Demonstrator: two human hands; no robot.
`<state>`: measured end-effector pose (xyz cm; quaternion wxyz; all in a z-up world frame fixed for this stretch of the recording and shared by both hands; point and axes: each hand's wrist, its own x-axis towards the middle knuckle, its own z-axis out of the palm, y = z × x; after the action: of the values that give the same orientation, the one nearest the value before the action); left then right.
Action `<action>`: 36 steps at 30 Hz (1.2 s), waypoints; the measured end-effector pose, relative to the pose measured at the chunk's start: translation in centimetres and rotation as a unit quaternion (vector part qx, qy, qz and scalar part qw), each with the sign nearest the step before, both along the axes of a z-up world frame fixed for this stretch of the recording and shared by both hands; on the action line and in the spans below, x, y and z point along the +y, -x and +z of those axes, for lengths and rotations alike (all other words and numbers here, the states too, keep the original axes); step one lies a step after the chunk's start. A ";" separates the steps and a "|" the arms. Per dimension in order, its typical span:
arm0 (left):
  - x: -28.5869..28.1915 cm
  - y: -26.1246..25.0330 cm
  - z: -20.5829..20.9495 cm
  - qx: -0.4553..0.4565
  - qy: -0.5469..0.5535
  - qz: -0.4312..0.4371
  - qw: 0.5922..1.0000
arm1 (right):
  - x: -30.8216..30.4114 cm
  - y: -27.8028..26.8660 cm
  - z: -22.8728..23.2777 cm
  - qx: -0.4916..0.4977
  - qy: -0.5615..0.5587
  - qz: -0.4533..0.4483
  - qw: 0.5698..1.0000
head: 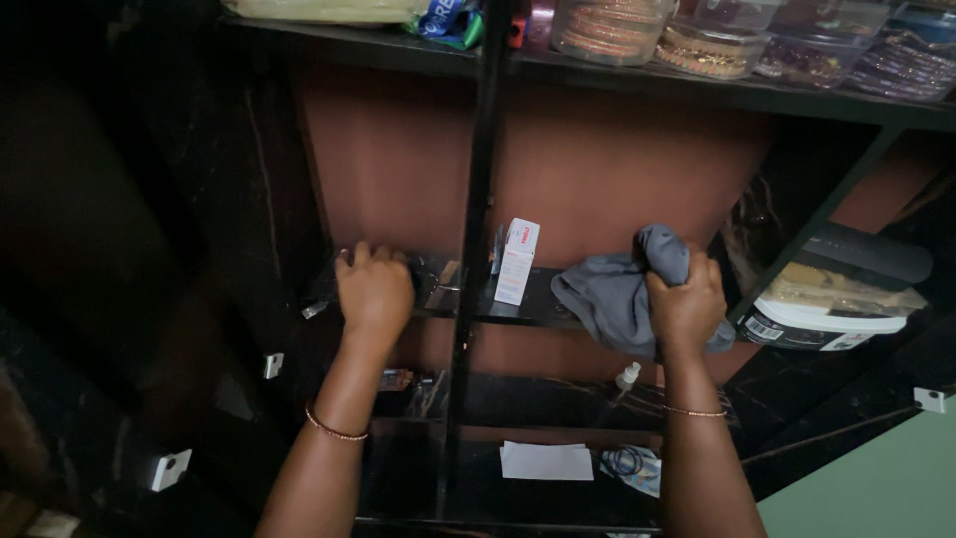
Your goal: The person wipes the interior surfaces of a dark wooden shelving unit with a gray cloth. They move several items including a white tub, a small box, and a watch to access and clean the shelf surfaces, then place them back.
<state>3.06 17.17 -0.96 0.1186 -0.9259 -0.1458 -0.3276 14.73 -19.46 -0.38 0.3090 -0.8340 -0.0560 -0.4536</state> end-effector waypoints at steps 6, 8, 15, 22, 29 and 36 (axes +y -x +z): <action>1.2 0.8 -0.8 -0.113 0.083 -0.025 0.990 | 0.1 0.1 0.0 -0.001 -0.005 -0.003 1.000; 1.8 1.2 -0.8 -0.149 0.143 -0.047 0.977 | 0.1 0.2 0.0 0.020 -0.009 -0.006 1.000; 3.4 2.0 -0.2 -0.281 0.262 -0.123 0.915 | 0.0 -0.2 -0.4 -0.013 0.001 0.000 1.000; 3.3 1.3 0.0 -0.227 0.231 -0.196 0.926 | -0.2 -0.2 -0.6 -0.032 0.003 0.014 0.999; 2.3 0.0 -1.3 -0.158 0.189 -0.153 0.957 | -0.2 -0.3 -0.5 -0.038 0.004 0.027 0.999; 3.4 0.2 -1.6 -0.255 0.365 -0.209 0.870 | -0.3 -0.5 -0.7 -0.033 0.008 0.008 0.999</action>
<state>2.83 20.52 -2.53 -0.3408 -0.7962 -0.0834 -0.4930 15.22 -19.74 -1.06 0.3038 -0.8209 -0.0766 -0.4774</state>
